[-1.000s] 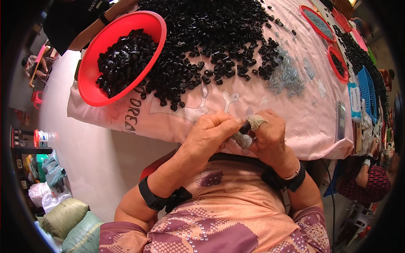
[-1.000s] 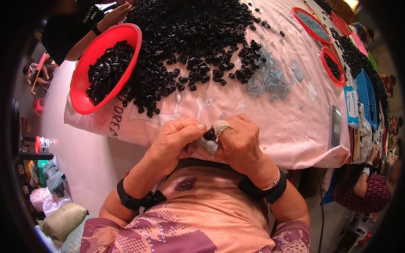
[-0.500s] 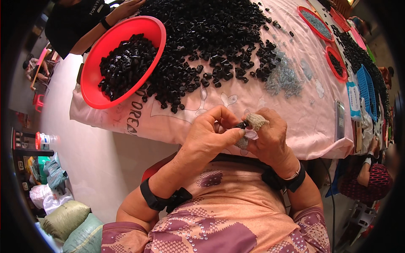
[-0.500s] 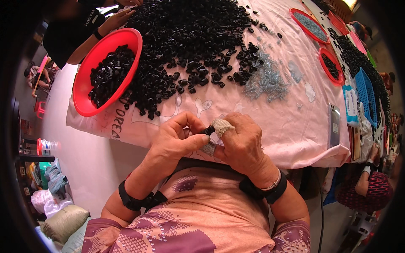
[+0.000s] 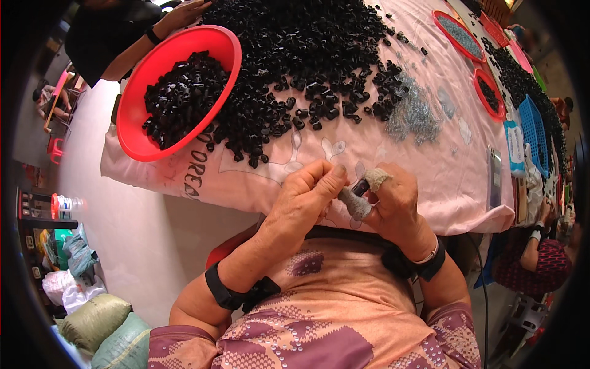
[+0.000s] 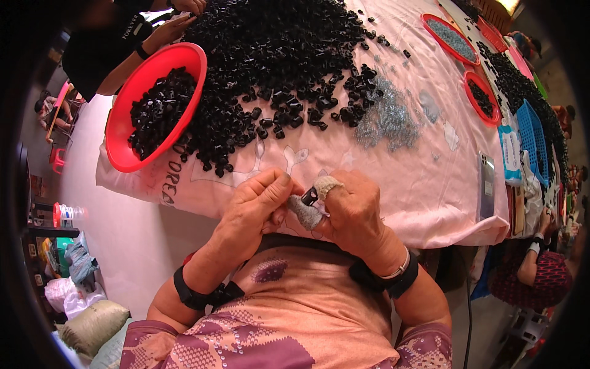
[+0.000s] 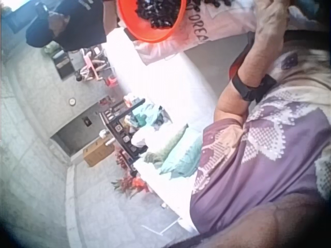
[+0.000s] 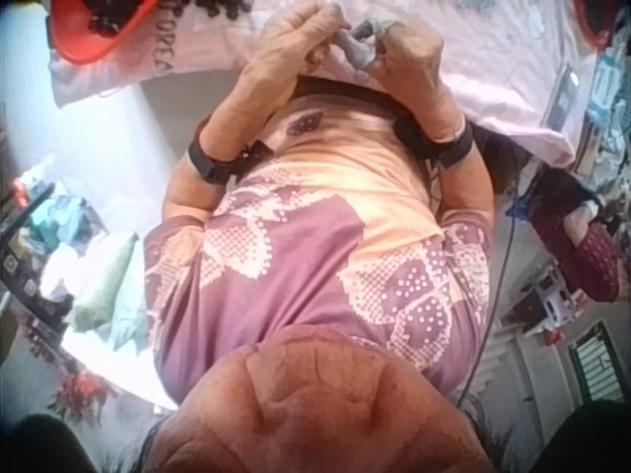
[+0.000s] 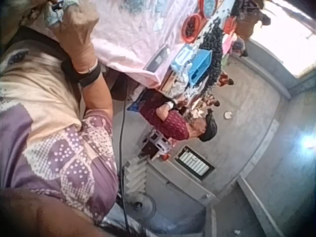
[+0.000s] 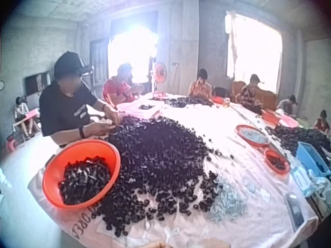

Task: Manually assembling small black plastic components by hand at a workstation.

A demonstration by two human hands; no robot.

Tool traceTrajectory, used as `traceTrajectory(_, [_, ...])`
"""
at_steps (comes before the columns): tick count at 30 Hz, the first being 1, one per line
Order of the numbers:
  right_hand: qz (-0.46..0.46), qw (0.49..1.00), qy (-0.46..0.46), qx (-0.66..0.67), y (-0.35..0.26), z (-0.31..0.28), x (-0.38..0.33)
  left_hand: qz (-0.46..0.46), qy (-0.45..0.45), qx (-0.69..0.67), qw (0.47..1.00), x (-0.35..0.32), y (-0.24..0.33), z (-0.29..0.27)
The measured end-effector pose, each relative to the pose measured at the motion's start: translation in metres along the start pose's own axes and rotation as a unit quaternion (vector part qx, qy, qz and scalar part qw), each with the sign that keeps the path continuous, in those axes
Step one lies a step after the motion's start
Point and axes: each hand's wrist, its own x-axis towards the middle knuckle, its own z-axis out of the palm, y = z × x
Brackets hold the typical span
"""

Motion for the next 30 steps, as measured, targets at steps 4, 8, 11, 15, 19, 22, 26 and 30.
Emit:
traceTrajectory(4, [-0.023, 0.999, -0.036, 0.014, -0.001, 0.002, 0.001, -0.005, -0.017, 0.107, 0.994, -0.005, 0.007, 0.006])
traceTrajectory(8, [-0.007, 0.998, -0.059, 0.013, -0.007, 0.003, 0.002, 0.029, -0.042, 0.085, 0.995, -0.004, -0.003, -0.006])
traceTrajectory(11, [0.016, 0.996, -0.078, 0.031, -0.004, -0.002, 0.004, -0.013, -0.032, 0.105, 0.994, -0.005, 0.007, -0.006])
traceTrajectory(15, [0.05, 0.996, -0.069, 0.031, -0.008, -0.003, 0.001, 0.087, 0.105, -0.034, 0.99, -0.014, 0.041, -0.01])
traceTrajectory(19, [0.052, 0.997, -0.047, 0.023, -0.008, 0.002, 0.003, 0.247, 0.178, -0.186, 0.934, -0.004, 0.056, -0.036])
traceTrajectory(22, [0.059, 0.997, -0.054, 0.01, -0.011, 0.005, 0.006, 0.117, 0.158, -0.12, 0.973, 0.001, 0.022, -0.028])
traceTrajectory(26, [0.141, 0.985, -0.1, -0.003, -0.016, 0.003, 0.013, 0.078, 0.119, -0.095, 0.985, 0.011, -0.002, -0.018])
traceTrajectory(30, [0.171, 0.979, -0.108, 0.004, 0.012, 0.009, 0.036, 0.067, 0.105, -0.08, 0.989, 0.014, -0.003, -0.022])
